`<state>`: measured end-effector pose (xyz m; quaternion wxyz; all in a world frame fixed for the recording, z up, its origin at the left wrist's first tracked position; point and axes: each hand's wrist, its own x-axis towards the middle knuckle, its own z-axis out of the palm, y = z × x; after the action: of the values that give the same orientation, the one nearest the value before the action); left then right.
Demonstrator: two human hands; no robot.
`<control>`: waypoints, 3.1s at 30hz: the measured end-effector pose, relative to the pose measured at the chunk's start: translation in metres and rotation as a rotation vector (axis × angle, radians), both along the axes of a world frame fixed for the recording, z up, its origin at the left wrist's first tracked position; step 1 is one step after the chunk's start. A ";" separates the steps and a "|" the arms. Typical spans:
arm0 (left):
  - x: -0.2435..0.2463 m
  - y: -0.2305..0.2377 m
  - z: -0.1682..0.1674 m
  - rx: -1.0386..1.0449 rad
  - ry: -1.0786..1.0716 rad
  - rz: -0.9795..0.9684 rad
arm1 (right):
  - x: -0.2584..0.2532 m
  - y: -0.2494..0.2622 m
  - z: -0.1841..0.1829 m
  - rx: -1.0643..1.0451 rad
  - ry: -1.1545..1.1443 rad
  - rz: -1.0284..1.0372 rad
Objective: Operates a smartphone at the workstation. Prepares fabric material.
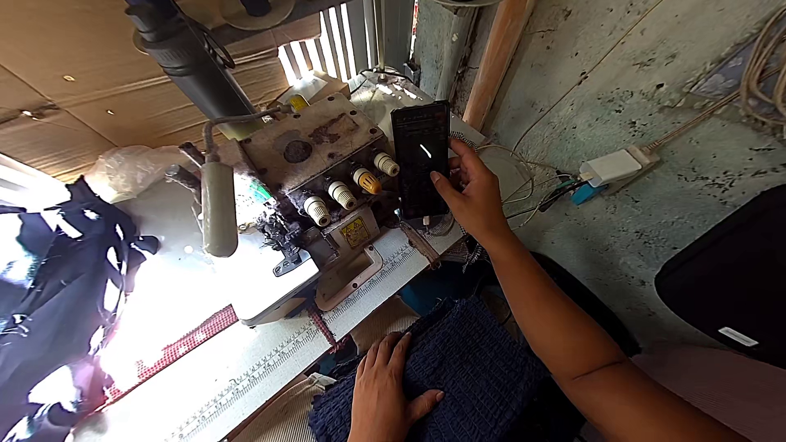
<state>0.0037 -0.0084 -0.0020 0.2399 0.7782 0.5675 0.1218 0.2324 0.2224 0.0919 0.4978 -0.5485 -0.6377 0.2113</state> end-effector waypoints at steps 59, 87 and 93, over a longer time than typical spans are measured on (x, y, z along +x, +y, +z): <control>0.000 0.000 0.000 0.000 -0.005 0.003 | 0.008 -0.003 -0.004 0.041 0.029 0.030; 0.000 0.000 -0.001 0.015 -0.011 0.002 | -0.009 0.010 0.009 0.034 -0.054 -0.080; 0.000 0.000 0.000 0.000 -0.006 0.004 | -0.001 0.005 0.002 0.028 -0.002 -0.014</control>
<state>0.0040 -0.0082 -0.0022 0.2415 0.7767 0.5683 0.1244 0.2313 0.2271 0.0943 0.5062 -0.5461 -0.6373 0.1984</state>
